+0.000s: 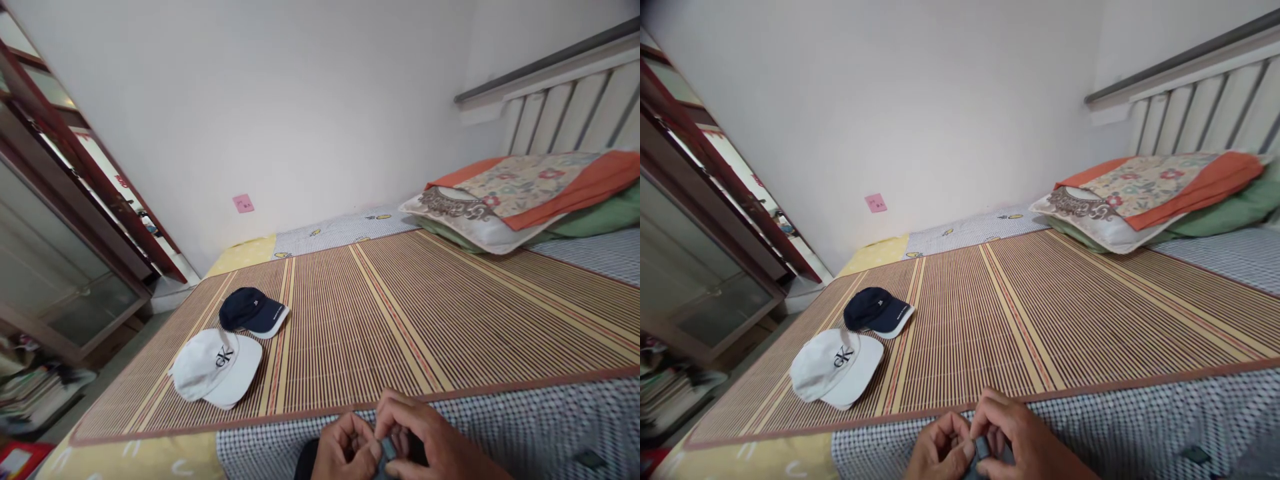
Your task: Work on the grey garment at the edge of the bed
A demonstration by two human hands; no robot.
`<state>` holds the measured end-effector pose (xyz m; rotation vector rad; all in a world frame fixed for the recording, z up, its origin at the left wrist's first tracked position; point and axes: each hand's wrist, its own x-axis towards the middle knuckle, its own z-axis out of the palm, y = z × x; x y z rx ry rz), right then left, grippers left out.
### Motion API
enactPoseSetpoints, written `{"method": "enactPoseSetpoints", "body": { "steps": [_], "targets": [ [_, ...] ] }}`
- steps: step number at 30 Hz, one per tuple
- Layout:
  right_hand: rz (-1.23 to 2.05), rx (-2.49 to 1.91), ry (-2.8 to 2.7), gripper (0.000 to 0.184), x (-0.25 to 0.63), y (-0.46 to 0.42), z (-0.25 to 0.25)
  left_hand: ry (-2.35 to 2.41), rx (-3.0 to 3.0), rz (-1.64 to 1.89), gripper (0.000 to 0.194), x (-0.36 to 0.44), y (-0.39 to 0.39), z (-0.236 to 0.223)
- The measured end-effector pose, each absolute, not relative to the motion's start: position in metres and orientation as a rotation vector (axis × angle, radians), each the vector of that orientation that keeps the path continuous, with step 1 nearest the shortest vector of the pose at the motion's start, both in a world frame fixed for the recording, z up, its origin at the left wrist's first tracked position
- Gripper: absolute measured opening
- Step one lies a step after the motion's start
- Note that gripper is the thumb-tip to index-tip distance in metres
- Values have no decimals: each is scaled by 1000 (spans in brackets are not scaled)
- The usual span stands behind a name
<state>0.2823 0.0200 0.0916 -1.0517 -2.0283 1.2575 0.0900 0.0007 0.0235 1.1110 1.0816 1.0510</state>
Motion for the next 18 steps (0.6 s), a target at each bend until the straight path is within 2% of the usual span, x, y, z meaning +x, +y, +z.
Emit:
{"method": "enactPoseSetpoints", "body": {
  "steps": [8, 12, 18],
  "targets": [
    [1315, -1035, -1936, 33, 281, 24, 78, 919, 933, 1199, 56, 95, -1, 12],
    [1424, -943, -1842, 21, 282, 26, 73, 866, 797, 1206, 50, 91, -1, 15],
    [1362, -1015, -1870, 23, 279, 22, 76, 1006, 1003, 1218, 49, 86, -1, 1]
  ]
}}
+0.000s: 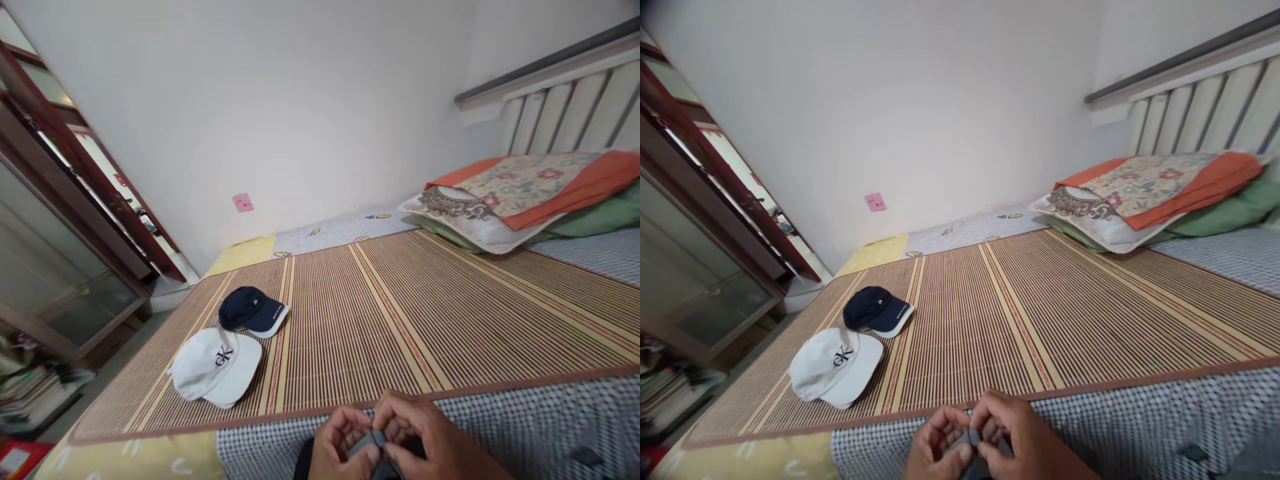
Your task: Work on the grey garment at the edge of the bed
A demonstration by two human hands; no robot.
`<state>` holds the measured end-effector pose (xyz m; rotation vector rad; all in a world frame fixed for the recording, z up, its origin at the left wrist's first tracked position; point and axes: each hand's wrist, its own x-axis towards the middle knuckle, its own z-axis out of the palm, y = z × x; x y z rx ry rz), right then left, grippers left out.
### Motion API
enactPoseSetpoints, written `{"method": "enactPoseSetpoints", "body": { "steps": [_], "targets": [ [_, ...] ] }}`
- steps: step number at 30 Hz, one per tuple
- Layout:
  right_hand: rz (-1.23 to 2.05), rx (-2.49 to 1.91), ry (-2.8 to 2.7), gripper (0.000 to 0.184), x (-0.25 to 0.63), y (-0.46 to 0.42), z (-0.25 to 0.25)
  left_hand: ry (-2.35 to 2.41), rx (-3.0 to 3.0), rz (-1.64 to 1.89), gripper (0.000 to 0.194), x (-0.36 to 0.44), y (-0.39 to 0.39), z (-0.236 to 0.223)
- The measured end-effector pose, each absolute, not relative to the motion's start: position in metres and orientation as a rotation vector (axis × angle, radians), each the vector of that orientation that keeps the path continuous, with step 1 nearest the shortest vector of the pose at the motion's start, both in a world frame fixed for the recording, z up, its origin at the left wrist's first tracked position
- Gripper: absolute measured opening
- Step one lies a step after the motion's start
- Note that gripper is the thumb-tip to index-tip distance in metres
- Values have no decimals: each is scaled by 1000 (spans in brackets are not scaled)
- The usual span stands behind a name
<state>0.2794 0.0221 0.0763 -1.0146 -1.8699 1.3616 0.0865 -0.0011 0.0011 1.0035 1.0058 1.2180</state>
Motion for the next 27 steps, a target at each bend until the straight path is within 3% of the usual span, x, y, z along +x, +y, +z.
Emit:
{"method": "enactPoseSetpoints", "body": {
  "steps": [6, 9, 18, 20, 25, 27],
  "targets": [
    [1232, -1080, -1907, 23, 272, 19, 70, 1252, 1298, 1281, 21, 94, -6, 3],
    [1147, -1086, -1933, 23, 272, 20, 62, 1305, 1389, 1248, 18, 94, -10, 9],
    [470, -919, -2238, 25, 272, 21, 51, 1535, 1668, 1345, 12, 94, -9, 7],
    [604, -971, -2111, 18, 271, 22, 50, 1567, 1693, 1347, 13, 94, -9, 8],
    [1364, -990, -1614, 7, 268, 25, 47, 1641, 1662, 1380, 17, 97, -11, 11],
    [1347, -976, -1640, 11, 268, 25, 49, 1645, 1662, 1389, 16, 98, -11, 11]
  ]
}}
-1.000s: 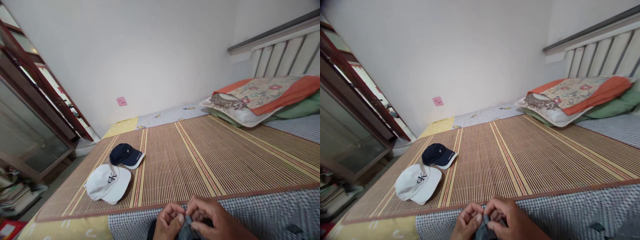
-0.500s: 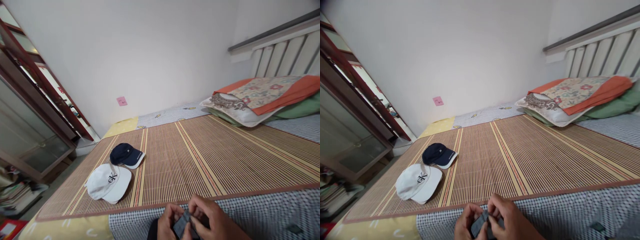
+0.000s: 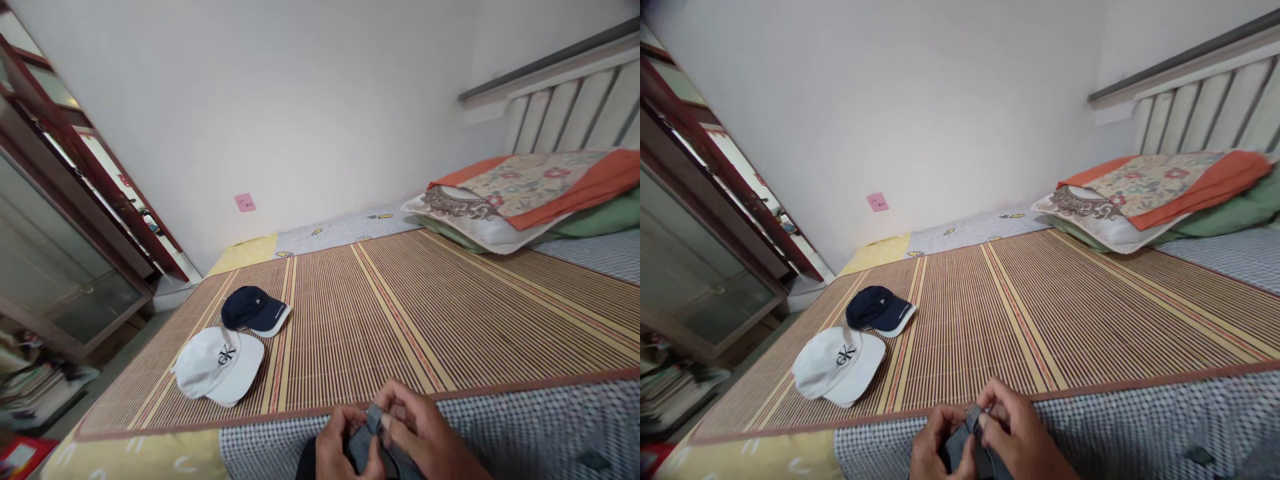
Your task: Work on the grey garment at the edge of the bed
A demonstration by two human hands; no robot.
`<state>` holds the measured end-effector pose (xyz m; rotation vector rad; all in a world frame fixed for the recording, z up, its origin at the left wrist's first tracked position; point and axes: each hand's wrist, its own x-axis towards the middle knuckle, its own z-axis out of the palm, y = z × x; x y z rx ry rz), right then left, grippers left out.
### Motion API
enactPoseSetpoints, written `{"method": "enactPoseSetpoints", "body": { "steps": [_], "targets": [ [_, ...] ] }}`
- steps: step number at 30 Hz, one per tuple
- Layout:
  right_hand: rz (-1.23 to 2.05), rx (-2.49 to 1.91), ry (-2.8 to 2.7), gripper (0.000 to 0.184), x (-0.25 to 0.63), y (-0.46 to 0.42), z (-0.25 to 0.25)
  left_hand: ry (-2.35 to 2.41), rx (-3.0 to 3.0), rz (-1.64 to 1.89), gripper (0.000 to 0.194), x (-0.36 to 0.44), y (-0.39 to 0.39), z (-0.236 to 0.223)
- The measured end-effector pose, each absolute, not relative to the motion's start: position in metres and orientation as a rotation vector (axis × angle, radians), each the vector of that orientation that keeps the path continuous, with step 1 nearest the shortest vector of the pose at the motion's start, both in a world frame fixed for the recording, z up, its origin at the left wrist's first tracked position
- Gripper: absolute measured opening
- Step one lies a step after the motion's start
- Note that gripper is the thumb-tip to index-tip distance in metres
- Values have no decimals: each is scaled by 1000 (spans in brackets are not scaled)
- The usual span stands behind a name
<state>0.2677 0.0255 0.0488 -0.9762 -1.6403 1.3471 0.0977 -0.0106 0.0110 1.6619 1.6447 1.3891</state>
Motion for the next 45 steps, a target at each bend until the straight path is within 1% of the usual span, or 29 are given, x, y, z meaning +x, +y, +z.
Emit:
{"method": "enactPoseSetpoints", "body": {
  "steps": [2, 3, 4, 5, 6, 9, 10, 12, 13, 16, 18, 21, 23, 25, 27, 29, 32, 34, 36, 38, 40, 41, 45],
  "targets": [
    [1153, -946, -1783, 24, 266, 25, 52, 1613, 1679, 1388, 15, 98, -11, 11],
    [1069, -929, -1836, 26, 266, 26, 53, 1594, 1689, 1385, 15, 98, -10, 11],
    [1025, -927, -1842, 21, 265, 26, 53, 1581, 1689, 1384, 15, 97, -11, 11],
    [1036, -955, -1789, 12, 265, 27, 52, 1574, 1674, 1387, 16, 96, -11, 11],
    [1081, -1011, -1681, 10, 264, 28, 50, 1570, 1642, 1393, 16, 96, -11, 11],
    [1268, -1125, -1315, 36, 267, 32, 41, 1514, 1468, 1413, 17, 94, -10, 13],
    [1324, -1125, -1279, 40, 269, 32, 38, 1464, 1398, 1420, 17, 94, -9, 13],
    [1400, -1110, -1363, 44, 271, 30, 34, 1346, 1263, 1444, 17, 94, -8, 16],
    [1429, -1102, -1443, 44, 272, 29, 34, 1295, 1206, 1459, 18, 94, -7, 17],
    [1457, -1053, -1658, 27, 271, 27, 40, 1240, 1098, 1467, 21, 91, -5, 23],
    [1401, -1048, -1694, 30, 270, 32, 44, 1235, 1027, 1423, 26, 85, -4, 28],
    [1306, -1100, -1576, 33, 271, 44, 43, 1127, 832, 1389, 40, 77, -1, 35],
    [1328, -1106, -1421, 34, 271, 52, 34, 1042, 683, 1412, 50, 74, 2, 38],
    [1384, -1114, -1216, 38, 271, 56, 24, 987, 575, 1442, 54, 73, 4, 41],
    [1433, -1118, -1033, 43, 269, 56, 17, 965, 537, 1467, 54, 73, 6, 44],
    [1496, -1089, -956, 44, 269, 56, 17, 953, 538, 1474, 52, 72, 6, 47],
    [1564, -992, -1167, 37, 273, 54, 30, 937, 598, 1456, 49, 66, 3, 53],
    [1494, -978, -1366, 37, 276, 53, 39, 969, 727, 1388, 51, 63, 1, 57],
    [1392, -1019, -1434, 41, 279, 51, 44, 1082, 934, 1299, 52, 61, -1, 60],
    [1361, -1049, -1425, 44, 281, 49, 43, 1254, 1110, 1269, 41, 62, -2, 62],
    [1337, -1059, -1446, 44, 281, 48, 40, 1361, 1143, 1336, 32, 64, -2, 64],
    [1314, -1068, -1466, 43, 281, 48, 38, 1356, 1087, 1386, 32, 65, -2, 65],
    [1175, -1128, -1486, 40, 283, 54, 38, 1149, 761, 1537, 46, 65, 1, 67]
  ]
}}
